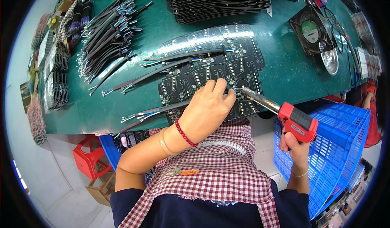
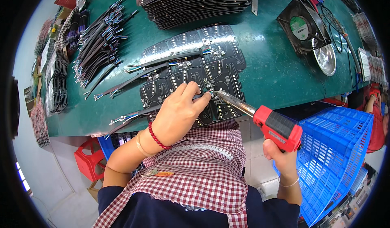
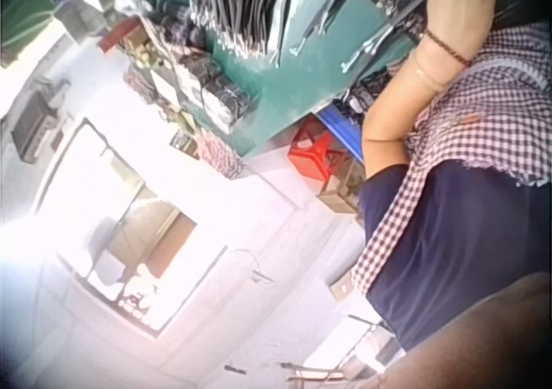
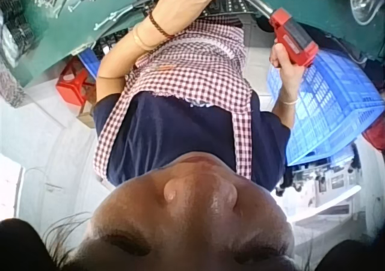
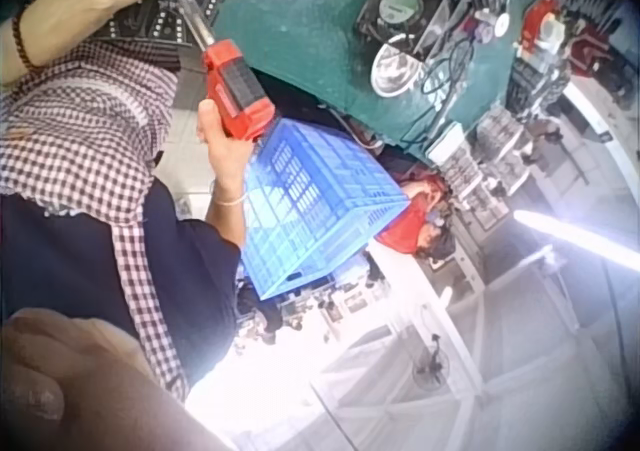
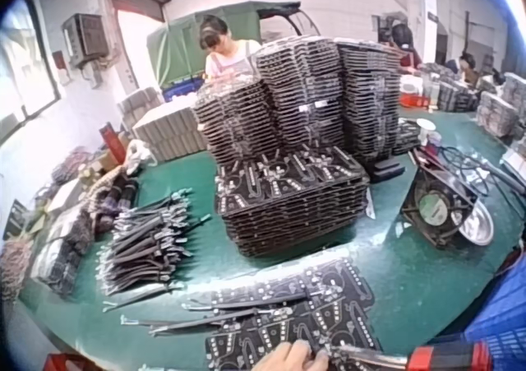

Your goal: The person solders wires onto circuit boards using a soldering iron, places a completed board into a plastic crate, and takes another board from a stack to solder more wires onto it.

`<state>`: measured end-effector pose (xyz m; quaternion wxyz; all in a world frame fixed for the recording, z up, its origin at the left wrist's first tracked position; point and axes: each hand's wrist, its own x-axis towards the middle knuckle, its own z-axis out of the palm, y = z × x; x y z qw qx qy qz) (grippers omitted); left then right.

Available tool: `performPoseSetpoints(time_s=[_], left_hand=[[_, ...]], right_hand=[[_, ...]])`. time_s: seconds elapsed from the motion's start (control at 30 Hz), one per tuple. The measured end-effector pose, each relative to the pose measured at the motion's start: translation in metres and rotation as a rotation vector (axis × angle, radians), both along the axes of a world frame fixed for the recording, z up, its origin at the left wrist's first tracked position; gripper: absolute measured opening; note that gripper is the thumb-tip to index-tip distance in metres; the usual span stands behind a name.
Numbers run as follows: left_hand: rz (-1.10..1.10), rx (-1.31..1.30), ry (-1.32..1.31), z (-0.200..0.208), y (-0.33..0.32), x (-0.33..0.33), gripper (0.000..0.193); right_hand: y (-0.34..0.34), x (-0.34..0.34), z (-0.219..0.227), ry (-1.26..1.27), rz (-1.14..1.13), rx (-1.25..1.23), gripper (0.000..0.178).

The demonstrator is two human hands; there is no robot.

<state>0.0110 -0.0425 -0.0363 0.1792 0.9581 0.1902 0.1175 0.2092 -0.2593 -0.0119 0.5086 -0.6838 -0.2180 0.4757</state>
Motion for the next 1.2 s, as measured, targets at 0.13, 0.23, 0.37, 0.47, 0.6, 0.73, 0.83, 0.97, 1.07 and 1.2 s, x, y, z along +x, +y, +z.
performPoseSetpoints(time_s=[0.13, 0.23, 0.37, 0.47, 0.6, 0.73, 0.83, 0.97, 1.07, 1.2], left_hand=[[-0.012, -0.001, 0.023, 0.002, 0.0, 0.0, 0.035], [-0.016, -0.005, 0.019, 0.003, 0.001, 0.0, 0.035], [-0.024, 0.002, 0.022, 0.004, 0.001, 0.001, 0.035], [-0.024, 0.0, 0.039, 0.004, 0.001, 0.0, 0.035], [0.002, 0.01, 0.05, 0.007, 0.001, -0.002, 0.036], [0.114, -0.018, 0.246, 0.025, 0.008, -0.019, 0.093], [0.124, 0.005, 0.344, 0.017, 0.015, -0.035, 0.117], [0.086, 0.031, 0.332, 0.02, 0.013, -0.036, 0.12], [0.063, 0.026, 0.284, 0.025, 0.012, -0.033, 0.115], [0.038, 0.094, 0.231, 0.044, 0.02, -0.02, 0.114]], right_hand=[[-0.014, -0.004, -0.009, -0.108, 0.065, 0.007, 0.016], [-0.018, -0.008, -0.012, -0.136, 0.046, 0.081, 0.023], [-0.014, -0.011, -0.011, -0.137, -0.046, 0.205, 0.04], [-0.011, -0.012, -0.016, -0.138, -0.072, 0.215, 0.042], [-0.012, -0.013, -0.016, -0.042, -0.09, 0.276, 0.035], [-0.012, -0.013, -0.015, -0.078, -0.148, 0.3, 0.037], [-0.009, -0.012, -0.016, -0.1, -0.182, 0.307, 0.04], [-0.005, -0.01, -0.016, -0.093, -0.164, 0.377, 0.039], [-0.005, -0.011, -0.014, -0.078, -0.19, 0.419, 0.039], [-0.003, -0.008, -0.01, -0.092, -0.238, 0.448, 0.036]])
